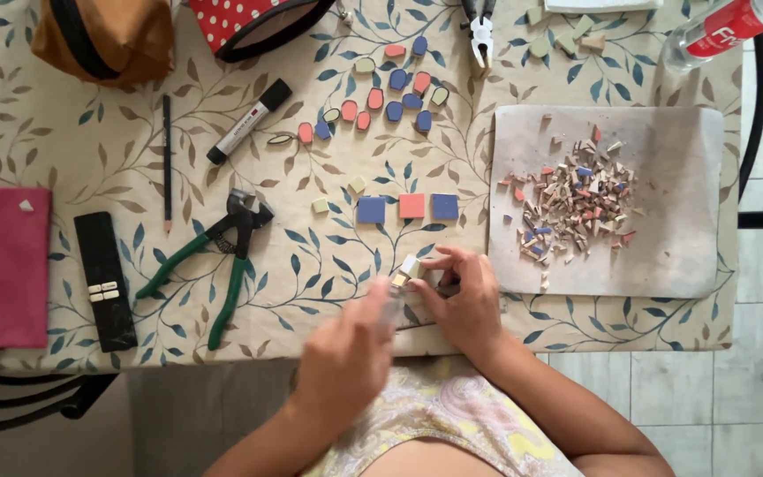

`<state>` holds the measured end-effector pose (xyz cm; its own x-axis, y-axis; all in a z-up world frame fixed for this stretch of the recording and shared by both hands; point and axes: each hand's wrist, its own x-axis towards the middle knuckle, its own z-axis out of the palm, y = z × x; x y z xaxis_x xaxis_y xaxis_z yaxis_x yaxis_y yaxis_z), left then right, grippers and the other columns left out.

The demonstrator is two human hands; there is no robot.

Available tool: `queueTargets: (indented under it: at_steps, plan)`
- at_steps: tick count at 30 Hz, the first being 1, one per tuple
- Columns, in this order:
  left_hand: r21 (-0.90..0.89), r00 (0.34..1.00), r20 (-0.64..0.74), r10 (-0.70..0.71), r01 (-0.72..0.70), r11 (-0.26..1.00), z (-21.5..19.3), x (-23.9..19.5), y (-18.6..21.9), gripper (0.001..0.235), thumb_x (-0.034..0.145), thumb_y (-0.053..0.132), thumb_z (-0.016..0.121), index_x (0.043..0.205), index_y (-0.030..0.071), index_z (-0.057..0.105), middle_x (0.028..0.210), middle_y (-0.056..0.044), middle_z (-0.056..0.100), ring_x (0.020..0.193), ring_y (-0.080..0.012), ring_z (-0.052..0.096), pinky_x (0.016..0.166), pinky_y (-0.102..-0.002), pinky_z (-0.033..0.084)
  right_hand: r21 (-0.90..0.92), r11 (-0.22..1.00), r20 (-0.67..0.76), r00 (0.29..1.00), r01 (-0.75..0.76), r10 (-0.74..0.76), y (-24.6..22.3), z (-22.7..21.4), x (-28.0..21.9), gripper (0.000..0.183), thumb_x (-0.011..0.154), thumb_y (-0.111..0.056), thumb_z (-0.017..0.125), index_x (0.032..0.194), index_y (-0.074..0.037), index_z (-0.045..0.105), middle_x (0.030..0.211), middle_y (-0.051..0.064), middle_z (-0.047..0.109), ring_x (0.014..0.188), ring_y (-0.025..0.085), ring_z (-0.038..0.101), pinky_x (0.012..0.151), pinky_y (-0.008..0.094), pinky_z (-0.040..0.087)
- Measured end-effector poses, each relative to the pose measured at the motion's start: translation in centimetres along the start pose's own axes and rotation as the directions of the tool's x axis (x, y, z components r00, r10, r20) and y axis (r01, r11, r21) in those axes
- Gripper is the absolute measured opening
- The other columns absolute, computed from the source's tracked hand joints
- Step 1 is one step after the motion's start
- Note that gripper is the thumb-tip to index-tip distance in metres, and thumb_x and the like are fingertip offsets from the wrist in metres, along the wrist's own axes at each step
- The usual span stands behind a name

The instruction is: The person uses pliers to cut and shape small, colorful rectangular pieces on a table. They then use a small tool to scrape or carve the edges of these pieces, creating shavings that are collected on a white sheet.

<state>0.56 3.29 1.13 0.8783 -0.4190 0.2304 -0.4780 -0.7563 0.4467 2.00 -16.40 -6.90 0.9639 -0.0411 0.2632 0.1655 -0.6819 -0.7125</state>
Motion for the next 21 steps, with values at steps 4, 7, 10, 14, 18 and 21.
queueTargets:
  at_steps: [4,7,10,14,18,21]
  plan:
    - [0.085,0.983,-0.09,-0.16,0.167,0.982,-0.2,-0.8,-3.2,0.063,0.107,0.048,0.024,0.138,-0.002,0.047,0.072,0.003,0.052,0.052,-0.0068,0.036,0.044,-0.02,0.032,0.017,1.0,0.007,1.0,0.022,-0.022,0.0,-0.1,0.2,0.06,0.077,-0.033,0.089,0.122,-0.008,0.057,0.092,-0.003,0.069,0.065,0.011,0.053,0.078,0.029,0.048]
    - [0.282,0.974,-0.123,-0.19,0.218,0.934,0.0,-1.6,-5.3,0.042,0.106,0.034,0.049,0.138,0.006,0.053,0.089,-0.003,0.06,0.072,-0.0153,0.051,0.066,-0.027,0.048,0.037,0.999,0.085,0.996,0.018,-0.021,0.3,-0.5,0.3,0.072,0.075,-0.023,0.09,0.133,-0.008,0.049,0.103,0.001,0.069,0.065,0.011,0.053,0.078,0.029,0.051]
    - [0.41,0.965,-0.138,-0.222,0.26,0.874,0.1,-2.1,-6.7,0.042,0.1,0.033,0.063,0.136,0.012,0.056,0.096,-0.004,0.061,0.081,-0.018,0.053,0.077,-0.03,0.047,0.086,0.996,0.222,0.975,-0.011,-0.009,0.2,-1.8,0.9,0.084,0.069,-0.008,0.091,0.139,-0.002,0.046,0.112,0.009,0.068,0.073,0.014,0.057,0.078,0.027,0.057]
    - [0.409,0.951,-0.257,-0.172,0.268,0.872,0.9,-2.3,-8.2,0.054,0.091,0.039,0.067,0.134,0.008,0.062,0.097,-0.008,0.057,0.084,-0.0246,0.057,0.072,-0.036,0.047,0.105,0.987,0.316,0.945,-0.121,0.082,-0.4,-3.2,2.2,0.077,0.069,0.001,0.085,0.139,-0.012,0.053,0.109,0.007,0.073,0.078,0.029,0.068,0.076,0.04,0.057]
    - [0.423,0.95,-0.221,-0.219,0.296,0.857,1.0,-2.6,-8.6,0.061,0.083,0.043,0.075,0.132,0.009,0.062,0.1,-0.008,0.058,0.089,-0.0247,0.057,0.076,-0.037,0.048,0.017,1.0,0.435,0.9,-0.01,0.002,-0.7,-4.1,4.0,0.07,0.071,0.0,0.08,0.134,-0.016,0.054,0.11,0.005,0.071,0.079,0.027,0.071,0.074,0.042,0.059]
    - [0.419,0.947,-0.224,-0.229,0.305,0.855,0.7,-2.5,-8.5,0.065,0.083,0.05,0.072,0.133,0.01,0.061,0.104,-0.008,0.058,0.096,-0.0252,0.057,0.081,-0.038,0.047,-0.086,0.983,0.517,0.851,0.164,-0.097,-1.4,-4.1,5.3,0.059,0.073,-0.002,0.078,0.126,-0.017,0.059,0.106,0.004,0.067,0.075,0.031,0.07,0.071,0.043,0.059]
